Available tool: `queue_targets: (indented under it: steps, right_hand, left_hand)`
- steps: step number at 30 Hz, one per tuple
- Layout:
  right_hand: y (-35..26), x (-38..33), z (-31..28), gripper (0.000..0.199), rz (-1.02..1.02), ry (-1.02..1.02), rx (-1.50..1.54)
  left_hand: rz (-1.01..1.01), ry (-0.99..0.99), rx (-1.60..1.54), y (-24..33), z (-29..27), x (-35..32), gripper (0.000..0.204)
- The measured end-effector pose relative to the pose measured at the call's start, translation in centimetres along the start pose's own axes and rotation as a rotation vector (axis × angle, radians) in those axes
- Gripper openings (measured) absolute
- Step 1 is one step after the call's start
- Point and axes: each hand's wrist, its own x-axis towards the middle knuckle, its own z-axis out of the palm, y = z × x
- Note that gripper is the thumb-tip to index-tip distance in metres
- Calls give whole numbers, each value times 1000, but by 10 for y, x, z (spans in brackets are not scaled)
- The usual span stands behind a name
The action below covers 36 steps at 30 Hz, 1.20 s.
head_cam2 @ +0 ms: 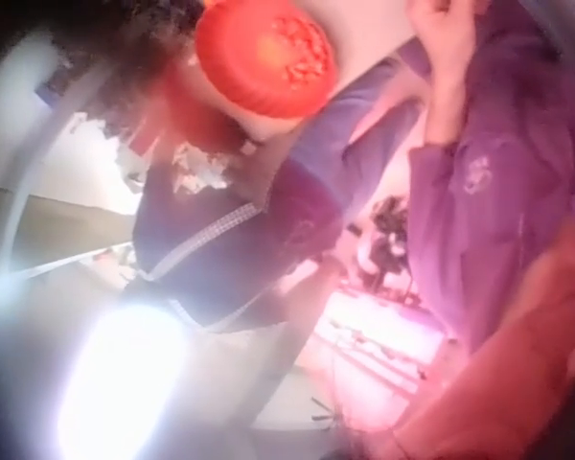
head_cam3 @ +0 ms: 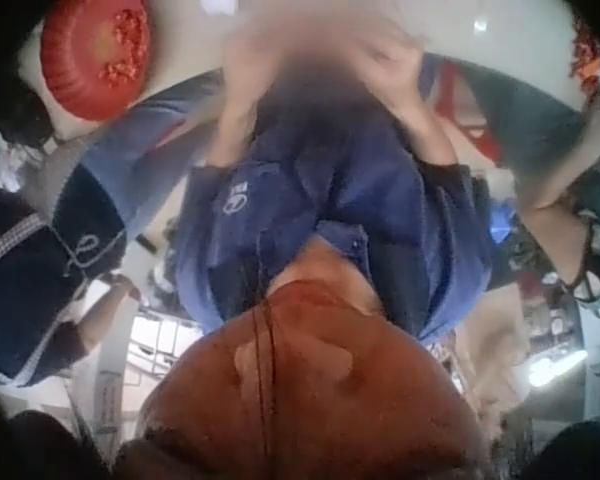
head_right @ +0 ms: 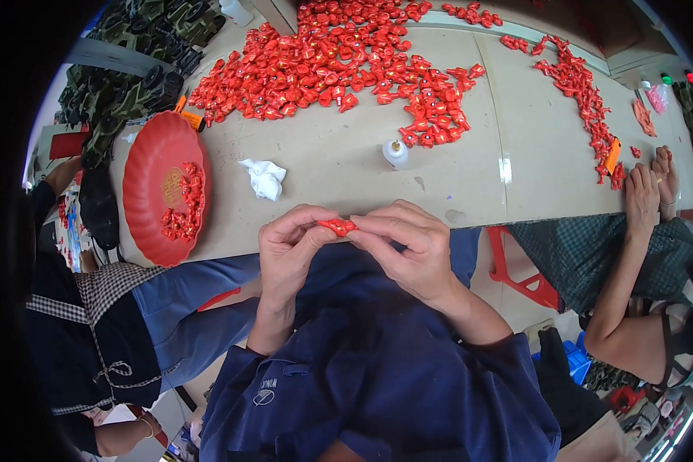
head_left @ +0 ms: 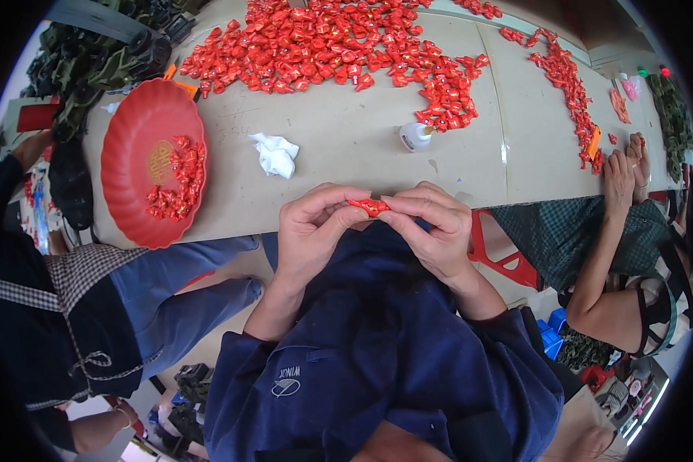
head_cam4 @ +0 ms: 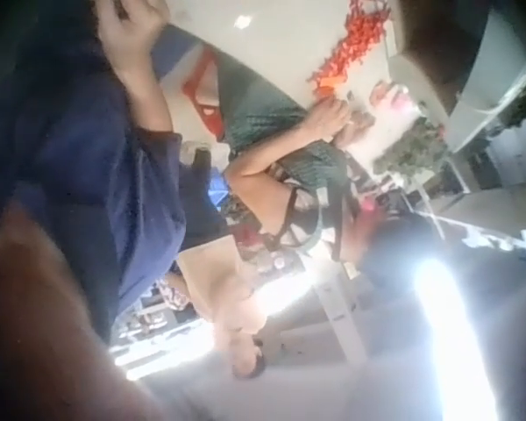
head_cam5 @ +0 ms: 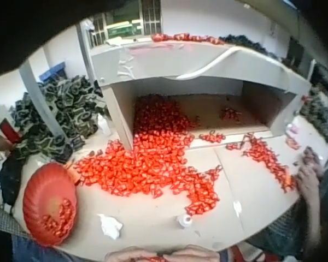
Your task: The person applies glue from a glue bottle to small red plastic components and assembles them by hand.
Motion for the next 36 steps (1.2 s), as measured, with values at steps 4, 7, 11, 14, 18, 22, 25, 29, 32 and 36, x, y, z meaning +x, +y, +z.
queue_targets:
  steps: [4, 7, 11, 14, 18, 22, 25, 29, 32, 36]
  right_hand:
    - [3, -1, -1, 20, -13, 7, -4]
    - [5, -1, -2, 20, -72, 6, -35]
    - [7, -2, -3, 21, -92, -5, -59]
    - [7, -2, -4, 21, -109, -14, -72]
    - [7, -1, -5, 21, -118, -27, -96]
    - [7, -2, -6, 21, -119, -27, -89]
    - [7, -2, -6, 20, -113, -20, -82]
    - [2, -3, -8, 17, 145, -69, 49]
    - [1, -4, -10, 15, 273, -96, 106]
    - [1, -5, -10, 14, 286, -99, 97]
  left_hand:
    - [47, -7, 86, 2, 1, 2, 16]
    - [59, -17, 132, 4, 0, 2, 15]
    - [51, -23, 164, 4, 0, 3, 14]
    - [48, -26, 221, 5, 0, 4, 14]
    - [54, -28, 235, 4, -1, 5, 13]
    - [25, -34, 212, 3, -1, 5, 13]
    - [0, -33, 182, 1, -1, 4, 13]
    - [-107, -8, 129, 1, 0, 3, 14]
    - [-147, -22, 111, -2, -2, 3, 14]
    - [-142, -17, 104, -4, -2, 2, 14]
